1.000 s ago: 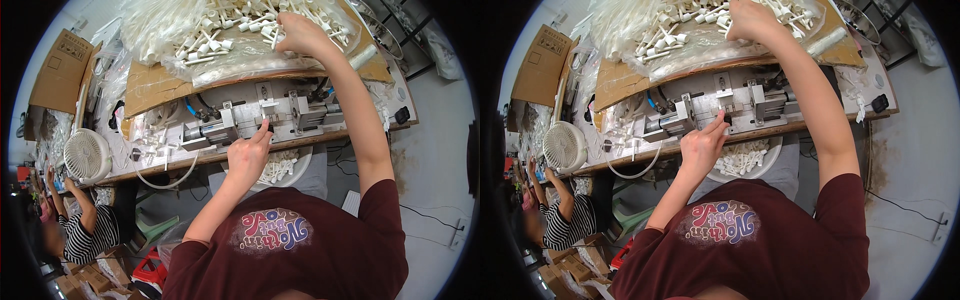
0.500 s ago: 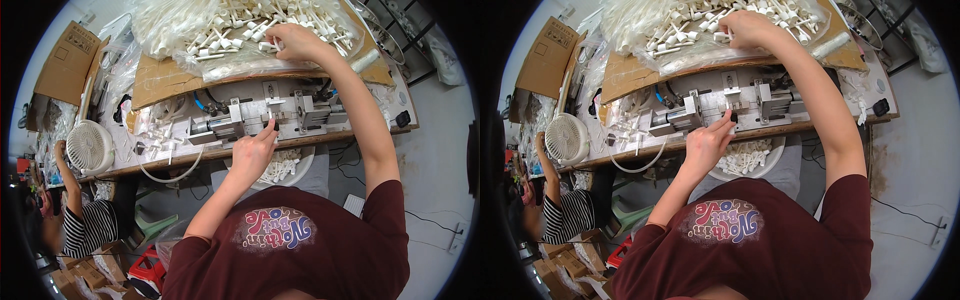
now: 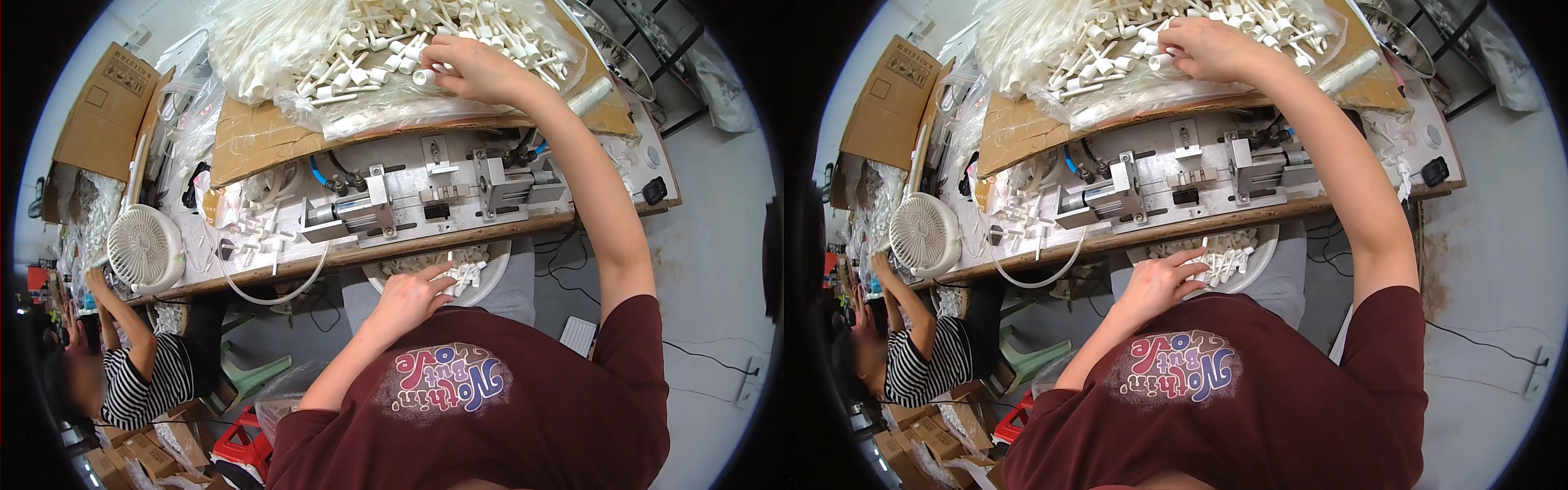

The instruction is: Assembling small white plastic components using a manual press machine.

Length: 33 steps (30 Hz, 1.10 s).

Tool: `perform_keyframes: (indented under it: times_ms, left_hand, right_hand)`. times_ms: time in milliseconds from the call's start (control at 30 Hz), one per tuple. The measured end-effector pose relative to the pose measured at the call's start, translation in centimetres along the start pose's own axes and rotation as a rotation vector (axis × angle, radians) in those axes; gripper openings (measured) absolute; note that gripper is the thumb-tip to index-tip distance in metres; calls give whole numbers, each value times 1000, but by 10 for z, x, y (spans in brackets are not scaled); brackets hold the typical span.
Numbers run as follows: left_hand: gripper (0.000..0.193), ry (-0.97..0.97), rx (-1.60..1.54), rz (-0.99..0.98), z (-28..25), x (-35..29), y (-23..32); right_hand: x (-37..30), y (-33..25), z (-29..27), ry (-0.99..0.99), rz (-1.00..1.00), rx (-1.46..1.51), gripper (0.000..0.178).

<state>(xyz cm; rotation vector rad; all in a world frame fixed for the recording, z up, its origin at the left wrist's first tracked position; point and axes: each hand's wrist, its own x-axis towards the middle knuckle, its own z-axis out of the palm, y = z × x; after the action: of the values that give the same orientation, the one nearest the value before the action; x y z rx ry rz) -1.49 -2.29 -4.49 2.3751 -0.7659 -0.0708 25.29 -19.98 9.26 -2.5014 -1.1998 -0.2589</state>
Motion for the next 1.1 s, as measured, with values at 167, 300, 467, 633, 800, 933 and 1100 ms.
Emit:
perform_keyframes:
  times_ms: [167, 300, 467, 633, 800, 933, 1100]
  left_hand:
    - [54, 1, 25, 14, -6, 6, 6]
    - [61, 62, -19, 71, -19, 14, 11]
    - [54, 234, -77, 141, -41, 28, 20]
    - [36, 698, -84, 116, -80, 67, 16]
    - [37, 842, 76, 69, -107, 123, -7]
    - [44, 866, 120, 32, -107, 165, -24]
    - [41, 669, 137, -48, -107, 188, -38]
  right_hand:
    - [-1, 11, 4, 196, 25, 94, 17]
    - [-7, 24, -4, 226, 247, 446, 17]
    - [-18, 40, 12, 414, 448, 1226, 16]
    - [-12, 24, 24, 414, 533, 1463, 17]
    - [-7, 14, 25, 274, 646, 1245, 19]
    - [-7, 8, 21, 193, 609, 1282, 20]
    - [-14, 8, 19, 199, 616, 1334, 21]
